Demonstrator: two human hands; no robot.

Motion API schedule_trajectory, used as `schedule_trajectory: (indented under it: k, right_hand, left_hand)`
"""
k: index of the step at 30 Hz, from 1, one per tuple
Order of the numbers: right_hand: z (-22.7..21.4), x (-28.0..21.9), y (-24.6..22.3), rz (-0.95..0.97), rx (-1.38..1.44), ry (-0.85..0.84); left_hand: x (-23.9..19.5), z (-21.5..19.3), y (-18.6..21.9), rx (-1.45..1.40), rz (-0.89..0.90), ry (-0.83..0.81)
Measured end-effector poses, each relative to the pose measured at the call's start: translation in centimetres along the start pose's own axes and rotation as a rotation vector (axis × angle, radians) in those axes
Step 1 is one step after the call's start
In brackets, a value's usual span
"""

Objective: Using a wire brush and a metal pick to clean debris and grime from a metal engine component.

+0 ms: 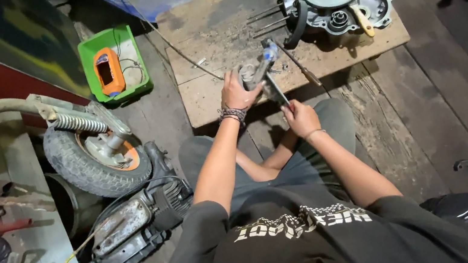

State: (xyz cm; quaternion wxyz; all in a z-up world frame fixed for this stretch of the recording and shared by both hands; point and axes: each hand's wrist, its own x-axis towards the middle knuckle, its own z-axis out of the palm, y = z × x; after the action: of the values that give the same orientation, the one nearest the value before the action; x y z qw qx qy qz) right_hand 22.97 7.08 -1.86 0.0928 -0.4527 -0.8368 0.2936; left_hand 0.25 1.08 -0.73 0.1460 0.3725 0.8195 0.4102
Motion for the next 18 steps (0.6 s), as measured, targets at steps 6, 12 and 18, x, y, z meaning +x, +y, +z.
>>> schedule_trajectory:
  k: [6, 12, 18]
  right_hand:
    - [1.0, 2.4, -2.1, -0.003, 0.016, 0.042]
    - [-0.1, 1.7, -3.4, -0.019, 0.058, 0.06]
    - [-0.1, -0.8, 0.3, 0.042, 0.062, 0.008]
  left_hand:
    - [-0.7, -0.3, 0.3, 0.031, 0.026, 0.022]
    - [-0.4, 0.1, -0.3, 0.023, 0.052, 0.011]
    - [-1.3, -1.0, 1.8, 0.048, 0.059, -0.02]
